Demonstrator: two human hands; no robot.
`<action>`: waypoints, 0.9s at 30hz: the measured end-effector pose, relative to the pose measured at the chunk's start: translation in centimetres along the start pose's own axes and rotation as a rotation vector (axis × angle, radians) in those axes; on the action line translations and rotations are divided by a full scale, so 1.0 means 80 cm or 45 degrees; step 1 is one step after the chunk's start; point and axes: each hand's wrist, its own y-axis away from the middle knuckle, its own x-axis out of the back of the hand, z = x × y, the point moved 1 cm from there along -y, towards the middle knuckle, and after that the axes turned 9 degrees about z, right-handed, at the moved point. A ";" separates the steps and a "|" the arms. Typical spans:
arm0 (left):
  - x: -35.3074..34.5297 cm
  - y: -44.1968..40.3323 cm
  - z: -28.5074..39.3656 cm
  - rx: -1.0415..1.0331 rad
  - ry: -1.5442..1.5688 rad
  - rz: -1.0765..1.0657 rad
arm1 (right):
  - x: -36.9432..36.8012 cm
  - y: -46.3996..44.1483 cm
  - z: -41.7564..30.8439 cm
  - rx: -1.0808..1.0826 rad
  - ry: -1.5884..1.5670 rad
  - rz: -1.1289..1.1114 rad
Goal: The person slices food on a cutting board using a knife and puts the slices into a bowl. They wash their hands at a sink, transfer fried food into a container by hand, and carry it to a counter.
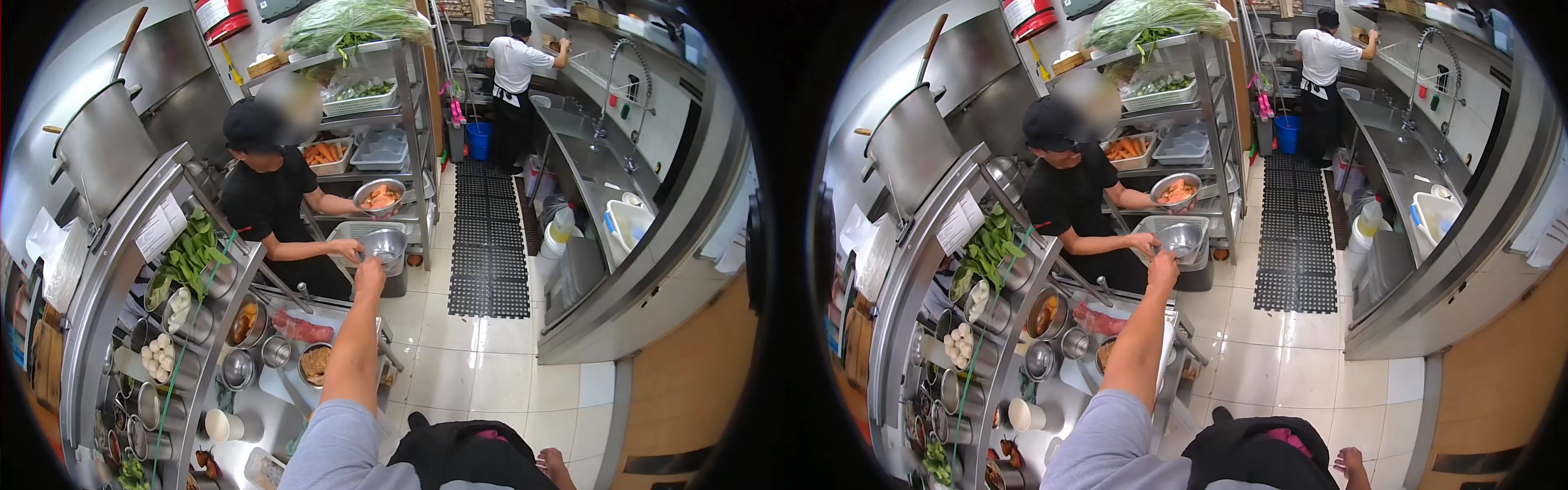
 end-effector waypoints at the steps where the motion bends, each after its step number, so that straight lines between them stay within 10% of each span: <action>1: -0.002 -0.006 -0.005 0.006 -0.013 -0.041 | -0.001 0.010 -0.016 0.018 0.010 0.021; 8: 0.036 0.046 0.032 -0.120 0.170 0.291 | -0.010 0.011 -0.062 0.086 0.076 -0.005; 27: 0.020 0.540 -0.051 0.153 0.319 -0.173 | -0.020 -0.057 -0.086 0.097 0.259 -0.167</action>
